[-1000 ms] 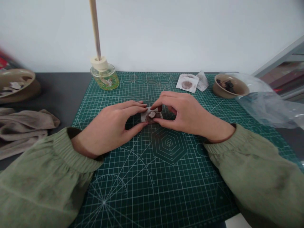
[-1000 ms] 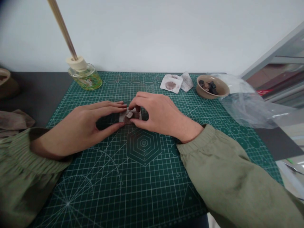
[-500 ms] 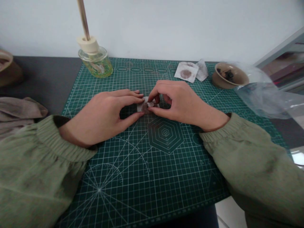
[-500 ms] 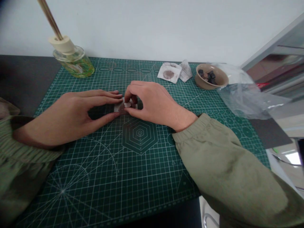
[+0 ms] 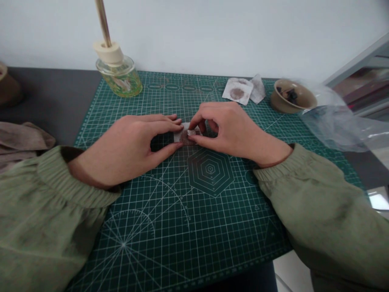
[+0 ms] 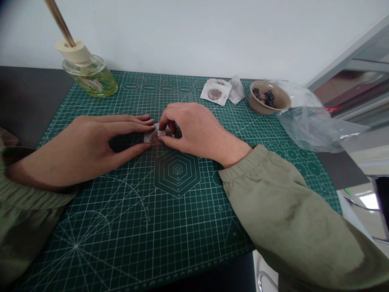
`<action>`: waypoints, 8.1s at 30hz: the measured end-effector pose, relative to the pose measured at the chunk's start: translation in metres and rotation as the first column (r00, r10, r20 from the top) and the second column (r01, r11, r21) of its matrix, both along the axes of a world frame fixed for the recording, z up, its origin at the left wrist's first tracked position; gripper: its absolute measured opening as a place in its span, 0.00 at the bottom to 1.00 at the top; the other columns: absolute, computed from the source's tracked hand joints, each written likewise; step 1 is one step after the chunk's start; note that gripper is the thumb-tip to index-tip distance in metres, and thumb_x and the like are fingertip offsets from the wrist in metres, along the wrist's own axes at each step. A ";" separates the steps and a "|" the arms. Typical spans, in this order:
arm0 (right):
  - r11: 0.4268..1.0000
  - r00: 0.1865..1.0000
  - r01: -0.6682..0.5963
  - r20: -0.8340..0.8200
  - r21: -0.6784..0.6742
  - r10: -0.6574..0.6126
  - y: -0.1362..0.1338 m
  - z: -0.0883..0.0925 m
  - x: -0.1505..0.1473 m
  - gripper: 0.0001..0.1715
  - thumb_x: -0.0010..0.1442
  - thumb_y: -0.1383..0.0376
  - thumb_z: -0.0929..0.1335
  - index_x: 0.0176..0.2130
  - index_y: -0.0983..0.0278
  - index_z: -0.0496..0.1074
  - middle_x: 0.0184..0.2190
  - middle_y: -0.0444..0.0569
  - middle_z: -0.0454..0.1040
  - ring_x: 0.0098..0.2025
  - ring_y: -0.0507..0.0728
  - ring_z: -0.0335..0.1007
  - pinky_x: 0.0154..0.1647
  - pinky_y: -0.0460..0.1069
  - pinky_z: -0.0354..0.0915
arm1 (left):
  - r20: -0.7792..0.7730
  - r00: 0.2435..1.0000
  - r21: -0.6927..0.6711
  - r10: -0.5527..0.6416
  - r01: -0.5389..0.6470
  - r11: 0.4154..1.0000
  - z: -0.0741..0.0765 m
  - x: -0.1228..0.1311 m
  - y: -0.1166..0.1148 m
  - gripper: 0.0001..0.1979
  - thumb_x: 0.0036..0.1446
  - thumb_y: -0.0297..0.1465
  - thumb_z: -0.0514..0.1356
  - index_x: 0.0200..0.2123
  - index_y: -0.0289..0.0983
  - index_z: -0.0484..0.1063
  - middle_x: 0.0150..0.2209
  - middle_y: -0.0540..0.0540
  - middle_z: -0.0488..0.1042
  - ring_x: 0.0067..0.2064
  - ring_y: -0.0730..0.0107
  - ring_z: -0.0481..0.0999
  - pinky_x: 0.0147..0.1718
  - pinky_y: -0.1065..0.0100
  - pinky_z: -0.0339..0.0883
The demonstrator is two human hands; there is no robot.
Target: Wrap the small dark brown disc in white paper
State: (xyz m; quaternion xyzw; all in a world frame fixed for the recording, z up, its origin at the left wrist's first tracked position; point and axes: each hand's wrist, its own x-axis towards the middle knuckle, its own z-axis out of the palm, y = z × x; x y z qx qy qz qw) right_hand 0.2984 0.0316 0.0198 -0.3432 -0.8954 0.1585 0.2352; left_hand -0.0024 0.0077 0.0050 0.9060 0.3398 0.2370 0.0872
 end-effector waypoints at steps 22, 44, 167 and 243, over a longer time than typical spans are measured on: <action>1.000 1.000 0.018 0.001 0.002 -0.018 -0.002 -0.002 -0.006 0.05 0.74 0.66 0.79 0.48 0.65 0.88 0.37 0.47 0.84 0.37 0.57 0.74 0.48 0.54 0.66 | 0.007 0.996 -0.098 0.093 -0.091 0.991 0.008 0.006 -0.004 0.25 0.83 0.53 0.64 0.68 0.51 0.93 0.72 0.49 0.89 0.72 0.39 0.92 0.81 0.42 0.82; 0.997 0.998 0.023 -0.058 -0.080 -0.028 -0.008 -0.003 -0.011 0.03 0.71 0.70 0.81 0.44 0.65 0.86 0.34 0.42 0.79 0.35 0.54 0.72 0.46 0.52 0.64 | 0.037 0.995 -0.147 0.088 -0.082 0.986 0.005 0.003 -0.002 0.26 0.82 0.58 0.67 0.66 0.52 0.95 0.69 0.48 0.92 0.71 0.35 0.93 0.79 0.34 0.86; 0.661 0.696 -0.498 -0.714 -0.561 -0.082 -0.020 0.020 -0.012 0.23 0.61 0.74 0.91 0.48 0.64 0.84 0.41 0.42 0.93 0.30 0.50 0.89 0.27 0.40 0.80 | 0.353 0.928 0.284 -0.114 0.010 0.959 0.025 0.005 -0.023 0.12 0.80 0.35 0.76 0.62 0.56 0.89 0.52 0.53 0.95 0.42 0.56 0.96 0.43 0.55 0.96; 0.904 0.858 -0.147 -0.507 -0.402 -0.086 -0.016 0.012 -0.003 0.16 0.68 0.59 0.89 0.50 0.59 0.88 0.33 0.43 0.88 0.31 0.56 0.84 0.29 0.50 0.72 | 0.239 0.971 0.112 0.009 -0.037 0.993 0.020 0.007 -0.013 0.10 0.84 0.40 0.73 0.63 0.50 0.86 0.58 0.44 0.93 0.52 0.52 0.96 0.53 0.49 0.98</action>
